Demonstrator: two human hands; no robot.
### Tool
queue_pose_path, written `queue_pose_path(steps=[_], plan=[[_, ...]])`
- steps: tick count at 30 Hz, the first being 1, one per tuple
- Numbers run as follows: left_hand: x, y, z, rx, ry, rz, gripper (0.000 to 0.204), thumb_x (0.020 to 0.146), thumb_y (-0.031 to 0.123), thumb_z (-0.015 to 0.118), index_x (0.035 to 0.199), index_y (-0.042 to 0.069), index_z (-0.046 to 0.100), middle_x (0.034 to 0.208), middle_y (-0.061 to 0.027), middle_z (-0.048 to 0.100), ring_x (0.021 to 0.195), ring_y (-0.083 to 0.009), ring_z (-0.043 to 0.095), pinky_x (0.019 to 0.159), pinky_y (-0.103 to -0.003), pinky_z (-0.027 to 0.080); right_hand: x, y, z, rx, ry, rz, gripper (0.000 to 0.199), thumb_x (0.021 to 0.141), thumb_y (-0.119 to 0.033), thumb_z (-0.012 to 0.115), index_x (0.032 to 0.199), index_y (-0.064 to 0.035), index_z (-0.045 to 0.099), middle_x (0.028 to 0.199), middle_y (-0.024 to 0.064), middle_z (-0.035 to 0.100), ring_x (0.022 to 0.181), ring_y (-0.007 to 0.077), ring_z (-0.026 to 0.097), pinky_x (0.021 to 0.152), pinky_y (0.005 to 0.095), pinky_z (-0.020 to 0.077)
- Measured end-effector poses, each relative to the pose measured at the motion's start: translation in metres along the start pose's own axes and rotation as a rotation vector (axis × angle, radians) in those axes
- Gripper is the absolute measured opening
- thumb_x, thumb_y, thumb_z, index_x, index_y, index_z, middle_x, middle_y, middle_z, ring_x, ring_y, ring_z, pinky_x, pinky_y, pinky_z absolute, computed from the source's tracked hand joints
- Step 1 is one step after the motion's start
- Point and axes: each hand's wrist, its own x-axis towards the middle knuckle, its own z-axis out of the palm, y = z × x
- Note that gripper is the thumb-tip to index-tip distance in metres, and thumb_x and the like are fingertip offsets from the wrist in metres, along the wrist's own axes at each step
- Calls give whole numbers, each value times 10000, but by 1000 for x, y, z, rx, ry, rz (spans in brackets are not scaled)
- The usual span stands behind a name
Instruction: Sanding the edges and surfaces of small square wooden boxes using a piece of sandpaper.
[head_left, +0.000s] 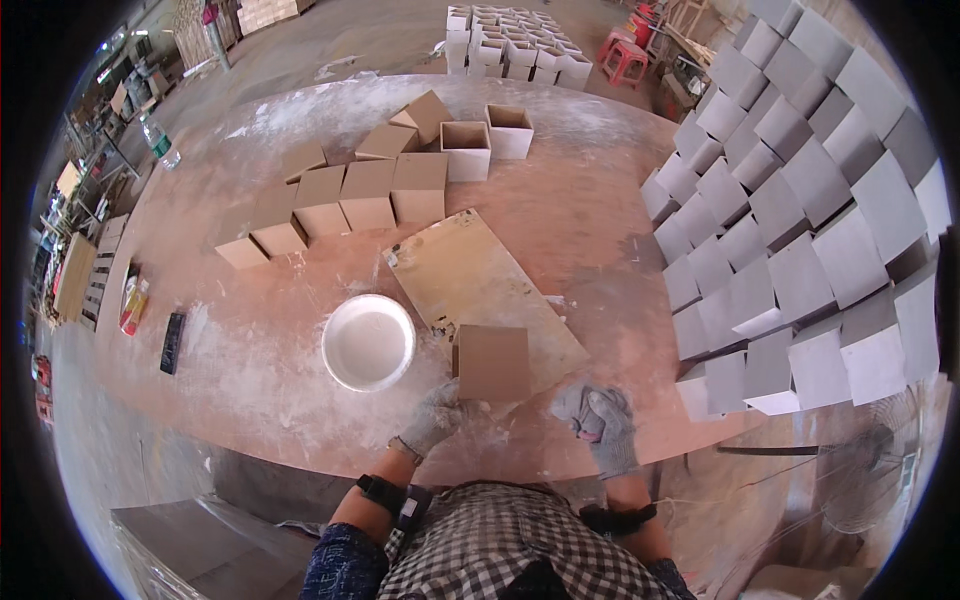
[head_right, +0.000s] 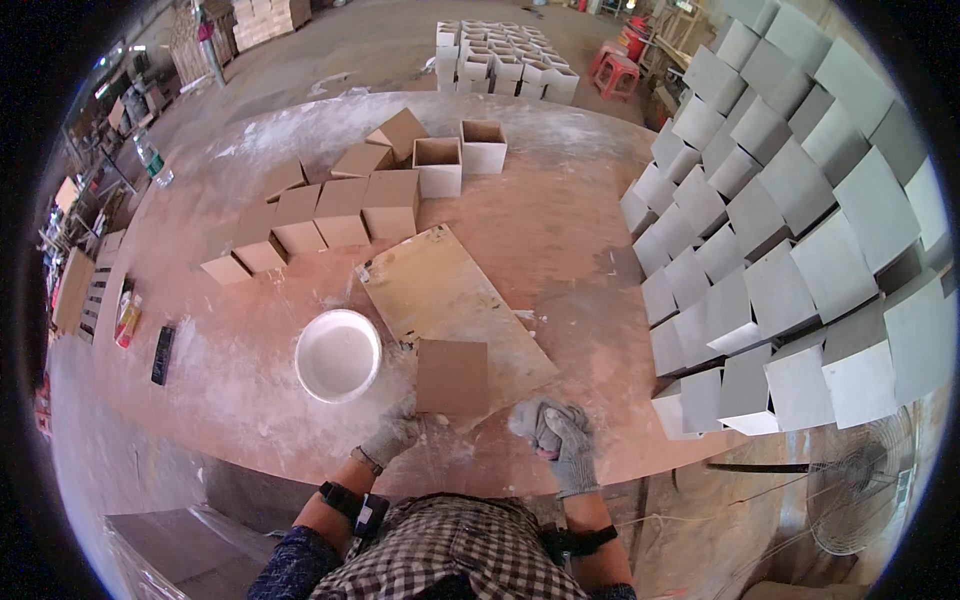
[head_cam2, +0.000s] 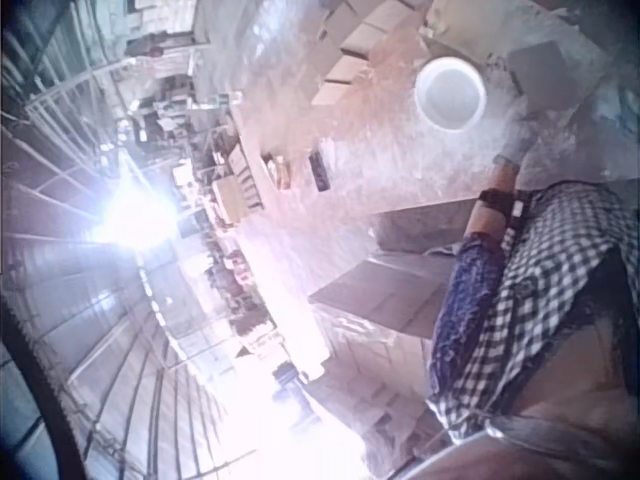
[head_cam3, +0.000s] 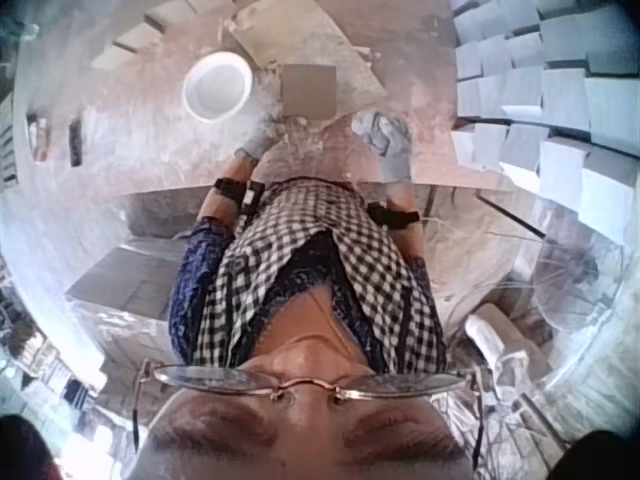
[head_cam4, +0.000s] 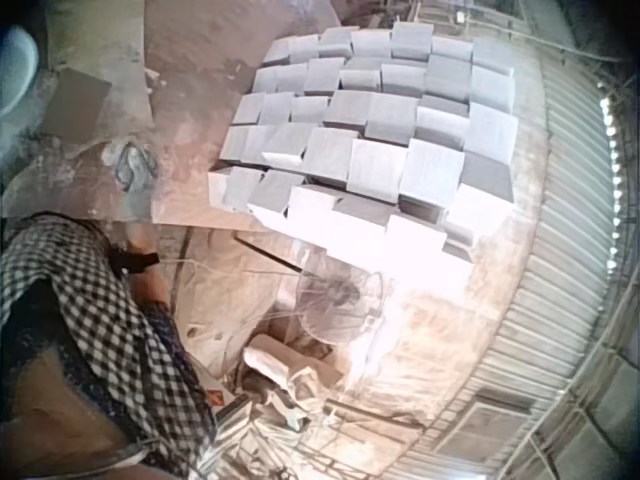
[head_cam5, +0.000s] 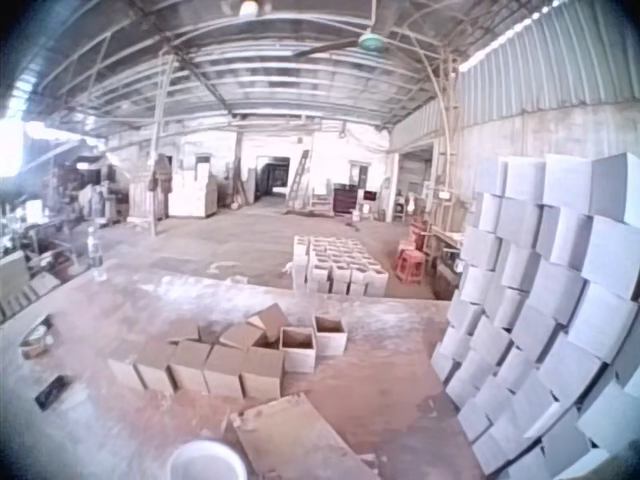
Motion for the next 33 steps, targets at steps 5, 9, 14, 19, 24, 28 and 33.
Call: queue_pose_path(steps=[5,9,14,19,24,28,33], plan=[[-53,27,39,525,200,384,315,901,226,745,1148,40,686,1001,-30,715,913,-138,640,801,-286,517,15,-6,25,97,-241,120,312,918,-237,592,1140,-18,619,975,130,673,797,253,663,605,362,545],[-118,30,47,560,337,179,373,885,266,754,1171,37,681,1030,-73,705,995,-167,643,865,-320,508,34,2,50,131,-278,256,250,905,-212,614,1069,-27,646,958,123,684,758,242,668,587,347,552],[-182,5,52,415,580,132,255,907,216,729,1082,31,721,925,-79,721,842,-153,670,759,-321,528,55,29,101,60,-525,330,222,920,-212,612,1040,-29,653,892,103,672,733,213,659,626,314,563],[-217,-18,65,261,788,282,211,915,192,717,1049,29,728,884,-96,720,799,-167,672,730,-323,529,86,53,173,-375,-446,84,144,853,-92,720,972,-30,670,818,59,669,657,159,630,627,232,520],[-230,-28,66,305,878,245,194,896,195,726,1004,33,734,877,-132,718,801,-242,694,723,-344,530,114,77,235,-1229,-872,-1100,143,811,-172,740,930,-104,702,920,80,641,876,303,640,727,433,538],[-232,-26,66,309,912,325,216,889,218,725,1017,44,727,882,-149,711,812,-277,694,733,-360,527,118,109,269,-1942,-968,-1129,142,847,-179,605,930,-131,710,1004,87,668,861,283,671,750,425,554],[-239,-14,56,435,877,324,206,893,221,714,1020,59,722,885,-148,707,832,-317,687,742,-378,528,112,132,287,-2078,-1106,-923,190,849,-196,587,967,-125,717,1035,96,670,876,298,675,775,435,559]])
